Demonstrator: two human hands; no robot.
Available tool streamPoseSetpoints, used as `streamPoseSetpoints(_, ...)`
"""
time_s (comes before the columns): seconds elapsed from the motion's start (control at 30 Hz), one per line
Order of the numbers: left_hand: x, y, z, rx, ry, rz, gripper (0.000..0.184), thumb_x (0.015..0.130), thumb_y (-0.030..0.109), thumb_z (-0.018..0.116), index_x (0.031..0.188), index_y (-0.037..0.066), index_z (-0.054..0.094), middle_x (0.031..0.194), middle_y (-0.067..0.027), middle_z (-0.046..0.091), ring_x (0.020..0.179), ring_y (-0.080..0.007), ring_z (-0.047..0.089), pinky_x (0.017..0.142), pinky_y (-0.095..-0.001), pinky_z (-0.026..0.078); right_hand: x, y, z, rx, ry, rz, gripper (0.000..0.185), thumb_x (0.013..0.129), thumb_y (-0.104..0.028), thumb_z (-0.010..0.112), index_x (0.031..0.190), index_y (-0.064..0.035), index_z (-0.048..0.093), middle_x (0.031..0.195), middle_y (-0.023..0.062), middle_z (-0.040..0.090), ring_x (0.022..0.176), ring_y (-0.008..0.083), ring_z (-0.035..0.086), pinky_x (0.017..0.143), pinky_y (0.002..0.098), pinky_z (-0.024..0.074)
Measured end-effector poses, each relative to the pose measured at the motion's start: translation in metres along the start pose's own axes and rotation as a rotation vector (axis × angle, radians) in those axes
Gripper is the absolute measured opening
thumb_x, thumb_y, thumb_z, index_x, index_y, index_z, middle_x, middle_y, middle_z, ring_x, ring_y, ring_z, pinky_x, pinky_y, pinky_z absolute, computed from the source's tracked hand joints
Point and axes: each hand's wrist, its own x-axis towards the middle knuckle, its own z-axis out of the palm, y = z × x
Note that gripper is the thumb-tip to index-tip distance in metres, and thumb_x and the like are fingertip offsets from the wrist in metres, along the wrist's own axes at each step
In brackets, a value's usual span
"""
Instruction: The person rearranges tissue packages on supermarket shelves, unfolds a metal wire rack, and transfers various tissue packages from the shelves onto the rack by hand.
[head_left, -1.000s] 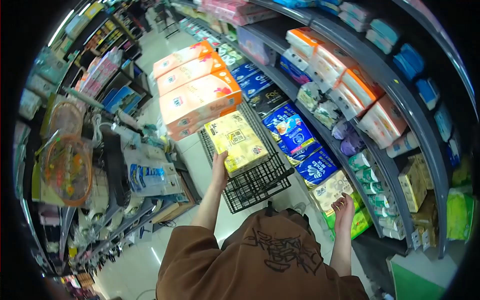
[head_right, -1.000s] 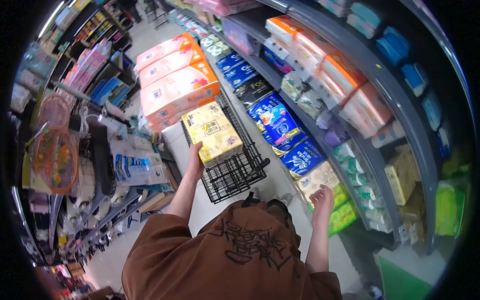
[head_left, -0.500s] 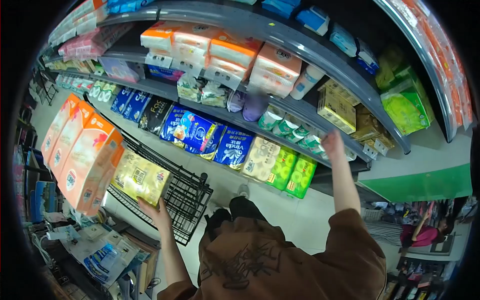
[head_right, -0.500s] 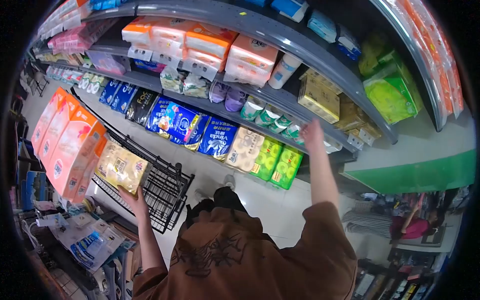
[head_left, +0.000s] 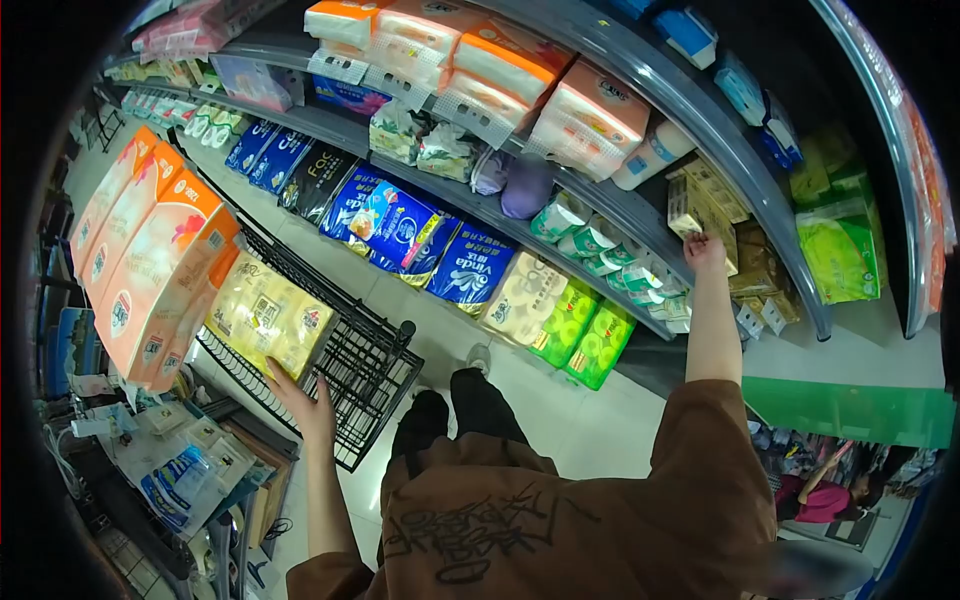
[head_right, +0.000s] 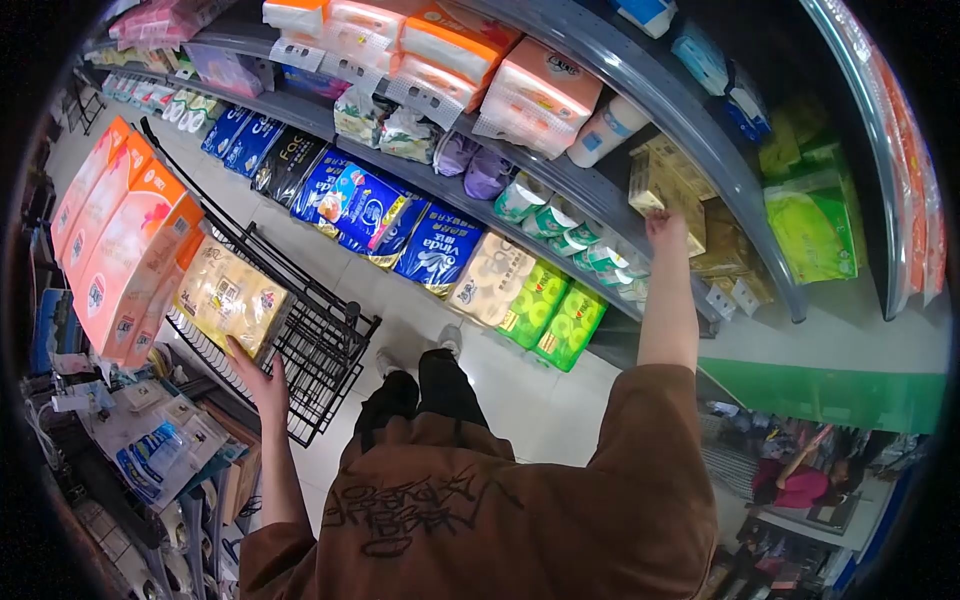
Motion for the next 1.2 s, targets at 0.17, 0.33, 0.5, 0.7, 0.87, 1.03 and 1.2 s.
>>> streamPoseSetpoints(0.17,-0.001,0.004,0.006,-0.009,0.036,-0.012,0.095,0.085,0.005,0.067,0.160,0.007,0.007,0.158,-0.0358,0.008,0.148,-0.0494,0.012,0.121,-0.0501,0.014,-0.068,-0.012,-0.012,-0.072,0.016,-0.137,0.023,0.098,-0.019,0.051,0.076,-0.0108,0.048,0.072,0.0019,0.054,0.070,0.0203,0.060,0.087,0.0399,0.0511)
streamPoseSetpoints(0.33,0.000,-0.003,0.015,-0.008,0.077,-0.023,0.096,0.084,0.007,0.068,0.159,0.006,0.008,0.157,-0.0363,0.007,0.147,-0.0506,0.010,0.120,-0.0521,0.013,-0.132,0.005,-0.054,-0.061,-0.195,-0.229,0.021,0.098,-0.017,0.054,0.079,-0.0108,0.048,0.075,0.0003,0.051,0.076,0.0162,0.058,0.088,0.0419,0.0486)
streamPoseSetpoints(0.5,-0.011,0.011,0.006,0.176,0.253,0.060,0.091,0.084,0.018,0.072,0.156,-0.001,0.019,0.157,-0.0351,0.014,0.147,-0.0495,0.013,0.119,-0.0546,0.012,-0.289,0.056,-0.056,-0.130,-0.388,-0.304,0.022,0.093,-0.011,0.059,0.109,0.0039,0.062,0.114,0.0107,0.065,0.108,0.0215,0.060,0.098,0.0390,0.0450)
streamPoseSetpoints(0.7,-0.026,0.106,-0.025,-0.707,-0.329,0.317,0.042,0.087,0.005,0.065,0.127,0.002,0.056,0.129,-0.0141,0.058,0.115,-0.0285,0.058,0.097,-0.0380,0.048,-0.392,0.145,-0.023,-0.346,-0.710,-0.136,0.034,0.087,-0.013,0.059,0.110,0.0116,0.063,0.109,0.0153,0.067,0.097,0.0215,0.066,0.086,0.0331,0.0512)
streamPoseSetpoints(0.87,-0.050,0.132,-0.042,-1.268,-0.634,-0.301,0.099,0.084,0.020,0.074,0.159,0.008,0.009,0.155,-0.0175,0.032,0.141,-0.0283,0.038,0.114,-0.0389,0.033,-0.445,0.201,0.063,-0.740,-1.252,-0.209,0.019,0.088,-0.009,0.064,0.072,-0.0002,0.060,0.071,0.0012,0.061,0.064,0.0068,0.053,0.058,0.0239,0.0403)
streamPoseSetpoints(1.03,-0.042,0.084,-0.075,-1.370,-0.172,-0.318,0.093,0.087,0.009,0.067,0.159,0.010,0.009,0.152,-0.0177,0.037,0.134,-0.0292,0.047,0.110,-0.0399,0.041,-0.475,0.245,0.109,-0.406,-1.364,0.011,0.018,0.100,-0.010,0.054,0.083,-0.0035,0.057,0.081,0.0038,0.062,0.080,0.0120,0.059,0.079,0.0281,0.0459)
streamPoseSetpoints(1.2,0.005,0.048,-0.075,-1.080,0.114,-0.247,0.084,0.092,0.013,0.062,0.158,0.005,0.010,0.148,-0.0181,0.042,0.132,-0.0261,0.047,0.110,-0.0372,0.039,-0.459,0.274,0.091,-0.510,-1.188,0.154,0.020,0.102,-0.015,0.054,0.087,-0.0028,0.059,0.081,0.0039,0.063,0.080,0.0124,0.061,0.080,0.0278,0.0473)
